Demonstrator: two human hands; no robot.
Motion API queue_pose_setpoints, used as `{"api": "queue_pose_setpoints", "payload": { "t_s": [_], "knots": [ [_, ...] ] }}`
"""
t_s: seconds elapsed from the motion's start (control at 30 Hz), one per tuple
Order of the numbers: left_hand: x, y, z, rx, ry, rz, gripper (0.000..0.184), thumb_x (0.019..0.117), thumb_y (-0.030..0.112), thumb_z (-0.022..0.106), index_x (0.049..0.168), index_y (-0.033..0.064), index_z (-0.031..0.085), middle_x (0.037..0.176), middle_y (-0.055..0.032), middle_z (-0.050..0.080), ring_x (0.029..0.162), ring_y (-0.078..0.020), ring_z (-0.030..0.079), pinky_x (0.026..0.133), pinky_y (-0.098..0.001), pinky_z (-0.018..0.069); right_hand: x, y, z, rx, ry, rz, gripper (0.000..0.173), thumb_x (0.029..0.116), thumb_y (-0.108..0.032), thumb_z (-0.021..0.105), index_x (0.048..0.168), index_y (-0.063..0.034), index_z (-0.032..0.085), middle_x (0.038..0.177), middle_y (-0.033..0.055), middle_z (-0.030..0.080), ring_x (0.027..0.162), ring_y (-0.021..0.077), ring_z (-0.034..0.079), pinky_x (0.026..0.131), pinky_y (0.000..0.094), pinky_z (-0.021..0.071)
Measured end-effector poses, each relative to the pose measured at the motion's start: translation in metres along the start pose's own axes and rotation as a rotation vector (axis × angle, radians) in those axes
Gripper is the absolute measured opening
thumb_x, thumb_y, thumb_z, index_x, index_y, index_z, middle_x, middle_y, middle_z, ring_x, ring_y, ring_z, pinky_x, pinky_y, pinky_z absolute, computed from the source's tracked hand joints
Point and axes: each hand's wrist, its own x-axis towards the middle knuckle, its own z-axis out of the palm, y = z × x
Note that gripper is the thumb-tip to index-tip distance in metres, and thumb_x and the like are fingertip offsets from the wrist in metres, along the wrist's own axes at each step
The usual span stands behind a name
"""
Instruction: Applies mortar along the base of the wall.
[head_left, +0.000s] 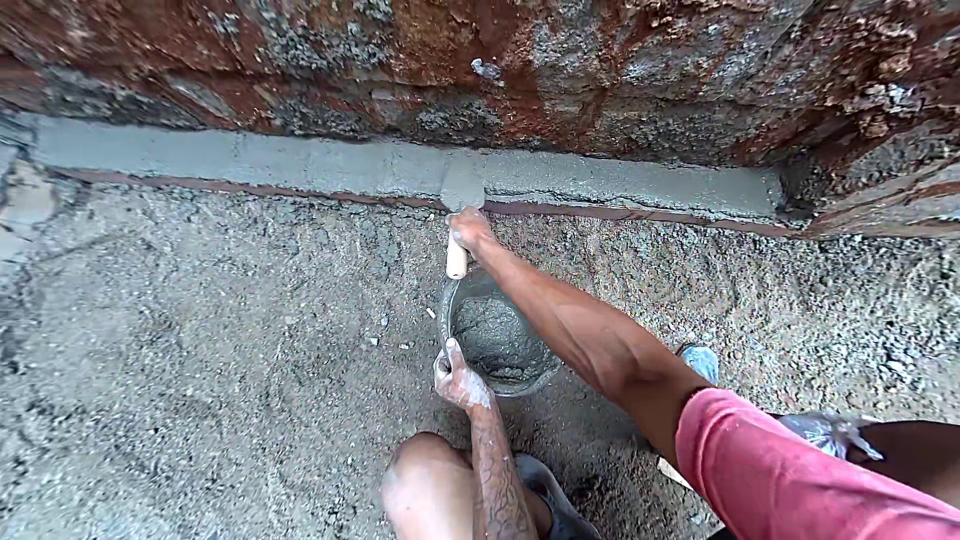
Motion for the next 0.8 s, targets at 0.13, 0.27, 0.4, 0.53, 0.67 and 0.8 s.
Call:
{"api": "queue_pose_setpoints", "payload": {
  "t_s": [0.13,0.27,0.4,0.53,0.67,0.8],
  "knots": [
    [0.001,0.000,-0.001,0.001,-0.002,-0.009,0.027,0.1005,0.022,0.067,0.099,-0.0045,0.068,0.085,-0.0080,0.064,0.078,-0.0101,0.060,0.080,-0.0296,0.0510,-0.008,-0.012,-0.008,-0.228,-0.040,-0.044,0.035,0.1085,-0.025,0.047,0.124,0.0018,0.064,0.135,0.0222,0.062,0.129,0.0355,0.058,0.102,0.0577,0.0470],
    [0.000,0.003,-0.003,0.000,-0.034,-0.023,0.028,0.1014,0.023,0.066,0.101,-0.0051,0.067,0.087,-0.0090,0.064,0.079,-0.0107,0.061,0.080,-0.0303,0.0518,-0.013,0.028,-0.047,-0.334,0.066,-0.018,0.040,0.1092,-0.028,0.046,0.129,0.0027,0.061,0.139,0.0236,0.060,0.132,0.0373,0.057,0.105,0.0583,0.0457],
    [0.003,0.003,-0.004,-0.015,-0.037,-0.007,0.028,0.1017,0.023,0.065,0.096,-0.0039,0.066,0.083,-0.0057,0.061,0.076,-0.0079,0.059,0.077,-0.0282,0.0517,-0.015,0.075,-0.097,-0.314,0.124,0.051,0.041,0.1083,-0.031,0.049,0.129,0.0018,0.062,0.132,0.0252,0.063,0.125,0.0399,0.060,0.103,0.0606,0.0471],
    [0.004,0.005,-0.004,-0.012,-0.046,-0.015,0.028,0.1014,0.024,0.065,0.096,-0.0029,0.064,0.083,-0.0048,0.059,0.076,-0.0073,0.059,0.077,-0.0279,0.0517,-0.019,0.118,-0.145,-0.192,0.205,0.115,0.041,0.1077,-0.033,0.053,0.128,0.0019,0.060,0.122,0.0260,0.065,0.110,0.0399,0.066,0.095,0.0594,0.0514],
    [0.005,0.008,-0.004,-0.025,-0.053,-0.023,0.027,0.1015,0.023,0.065,0.101,-0.0043,0.064,0.087,-0.0055,0.060,0.080,-0.0070,0.059,0.080,-0.0273,0.0515,-0.028,0.164,-0.185,-0.018,0.316,0.162,0.041,0.1065,-0.033,0.056,0.130,0.0006,0.059,0.113,0.0256,0.066,0.092,0.0372,0.068,0.085,0.0570,0.0554],
    [0.008,0.007,-0.003,-0.018,-0.042,-0.021,0.028,0.1011,0.024,0.066,0.101,-0.0038,0.065,0.086,-0.0055,0.061,0.079,-0.0071,0.060,0.079,-0.0277,0.0519,-0.043,0.190,-0.197,0.042,0.472,0.192,0.042,0.1056,-0.036,0.057,0.128,-0.0002,0.061,0.113,0.0257,0.067,0.096,0.0395,0.068,0.087,0.0610,0.0534]
  ]
}}
